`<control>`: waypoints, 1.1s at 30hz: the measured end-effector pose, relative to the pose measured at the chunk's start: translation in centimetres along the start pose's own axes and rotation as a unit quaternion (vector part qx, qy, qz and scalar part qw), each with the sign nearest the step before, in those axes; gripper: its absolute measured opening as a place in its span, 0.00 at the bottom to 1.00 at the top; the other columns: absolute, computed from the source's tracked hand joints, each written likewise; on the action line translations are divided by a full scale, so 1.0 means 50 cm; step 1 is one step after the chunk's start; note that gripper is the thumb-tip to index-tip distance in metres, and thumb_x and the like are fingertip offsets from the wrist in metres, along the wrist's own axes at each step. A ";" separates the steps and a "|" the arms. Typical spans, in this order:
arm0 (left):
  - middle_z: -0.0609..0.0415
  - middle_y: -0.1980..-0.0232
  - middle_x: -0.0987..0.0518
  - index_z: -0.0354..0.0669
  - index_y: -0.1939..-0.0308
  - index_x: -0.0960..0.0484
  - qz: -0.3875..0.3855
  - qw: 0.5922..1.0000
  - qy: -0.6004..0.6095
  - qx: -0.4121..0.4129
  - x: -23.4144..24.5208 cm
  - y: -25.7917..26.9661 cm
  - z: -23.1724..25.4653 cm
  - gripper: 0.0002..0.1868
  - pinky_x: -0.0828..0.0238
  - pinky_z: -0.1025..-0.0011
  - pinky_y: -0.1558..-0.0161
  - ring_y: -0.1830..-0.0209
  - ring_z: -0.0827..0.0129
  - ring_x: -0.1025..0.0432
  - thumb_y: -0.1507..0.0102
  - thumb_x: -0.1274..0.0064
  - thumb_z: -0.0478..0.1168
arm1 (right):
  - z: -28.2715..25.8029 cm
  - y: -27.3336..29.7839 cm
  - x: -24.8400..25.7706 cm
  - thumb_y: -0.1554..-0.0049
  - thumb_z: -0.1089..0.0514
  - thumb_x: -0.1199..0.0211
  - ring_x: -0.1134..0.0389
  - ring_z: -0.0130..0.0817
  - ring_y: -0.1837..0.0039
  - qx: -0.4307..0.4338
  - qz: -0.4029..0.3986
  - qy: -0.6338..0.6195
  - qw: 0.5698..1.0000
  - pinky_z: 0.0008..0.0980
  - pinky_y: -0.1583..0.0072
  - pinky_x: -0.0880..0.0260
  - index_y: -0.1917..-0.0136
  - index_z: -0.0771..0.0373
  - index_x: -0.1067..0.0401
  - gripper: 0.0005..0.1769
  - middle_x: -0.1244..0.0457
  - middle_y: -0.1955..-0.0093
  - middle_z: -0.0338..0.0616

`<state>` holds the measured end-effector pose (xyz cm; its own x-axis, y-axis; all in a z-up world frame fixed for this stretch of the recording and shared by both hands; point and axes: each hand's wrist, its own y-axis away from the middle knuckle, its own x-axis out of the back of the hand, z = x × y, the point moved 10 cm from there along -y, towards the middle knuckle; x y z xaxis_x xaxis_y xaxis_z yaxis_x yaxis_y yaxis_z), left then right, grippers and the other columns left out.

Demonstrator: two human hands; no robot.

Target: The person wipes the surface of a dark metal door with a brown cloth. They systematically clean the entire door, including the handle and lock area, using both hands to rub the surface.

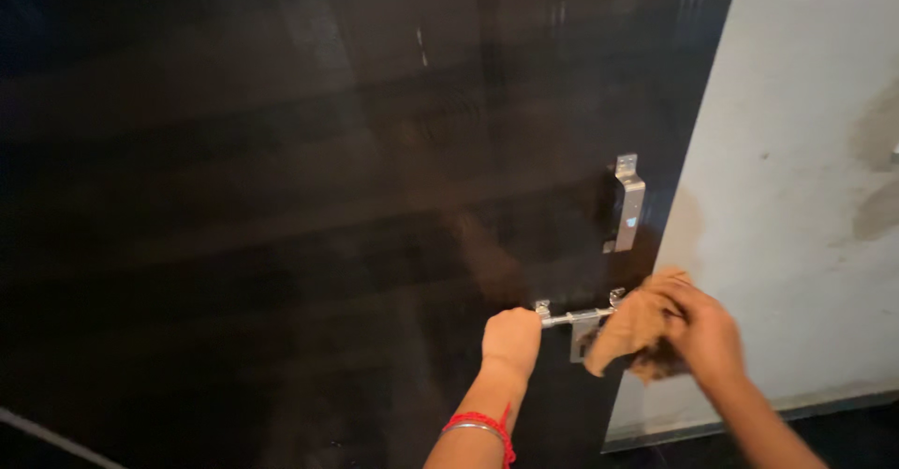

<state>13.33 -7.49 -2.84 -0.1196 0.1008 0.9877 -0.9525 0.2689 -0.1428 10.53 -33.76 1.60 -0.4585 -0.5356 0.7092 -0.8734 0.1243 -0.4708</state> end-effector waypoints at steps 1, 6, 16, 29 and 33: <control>0.44 0.59 0.15 0.43 0.64 0.13 0.008 1.000 -0.002 0.000 0.000 0.002 0.002 0.08 0.21 0.59 0.57 0.57 0.52 0.19 0.38 0.48 0.32 | 0.046 -0.002 -0.012 0.50 0.62 0.30 0.27 0.49 0.44 -0.066 -0.043 0.108 0.991 0.41 0.41 0.28 0.40 0.56 0.21 0.23 0.30 0.41 0.47; 0.44 0.59 0.15 0.42 0.64 0.13 0.008 0.999 0.020 0.032 0.007 0.006 -0.012 0.08 0.22 0.57 0.56 0.57 0.51 0.19 0.38 0.49 0.31 | 0.000 0.049 0.040 0.46 0.65 0.36 0.26 0.46 0.50 -0.091 0.007 -0.089 0.992 0.41 0.46 0.27 0.37 0.54 0.22 0.23 0.29 0.43 0.47; 0.42 0.60 0.16 0.41 0.66 0.13 0.046 0.991 0.077 0.098 0.006 0.035 -0.036 0.09 0.22 0.57 0.57 0.58 0.49 0.20 0.38 0.50 0.32 | -0.321 0.091 -0.092 0.52 0.69 0.40 0.32 0.47 0.41 0.204 -0.059 -0.063 0.975 0.41 0.41 0.29 0.40 0.56 0.26 0.26 0.34 0.45 0.43; 0.44 0.63 0.16 0.43 0.67 0.15 0.011 0.996 0.083 0.028 -0.018 0.023 -0.033 0.05 0.24 0.56 0.60 0.61 0.50 0.20 0.39 0.46 0.34 | -0.054 0.040 -0.078 0.58 0.56 0.29 0.33 0.37 0.42 0.080 -0.080 0.206 0.972 0.38 0.40 0.29 0.43 0.43 0.26 0.27 0.35 0.43 0.28; 0.44 0.63 0.16 0.43 0.67 0.15 -0.011 0.997 0.074 0.021 -0.018 0.023 -0.026 0.06 0.23 0.58 0.60 0.61 0.51 0.20 0.37 0.45 0.37 | 0.008 0.025 -0.013 0.56 0.62 0.30 0.31 0.49 0.41 -0.013 -0.003 0.075 0.997 0.44 0.42 0.29 0.39 0.55 0.27 0.29 0.32 0.42 0.43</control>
<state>12.70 -6.00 -3.97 -0.0581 0.2363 0.9699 -0.9658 0.2327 -0.1146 9.82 -33.60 0.35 -0.4719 -0.4051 0.7831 -0.8787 0.1439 -0.4551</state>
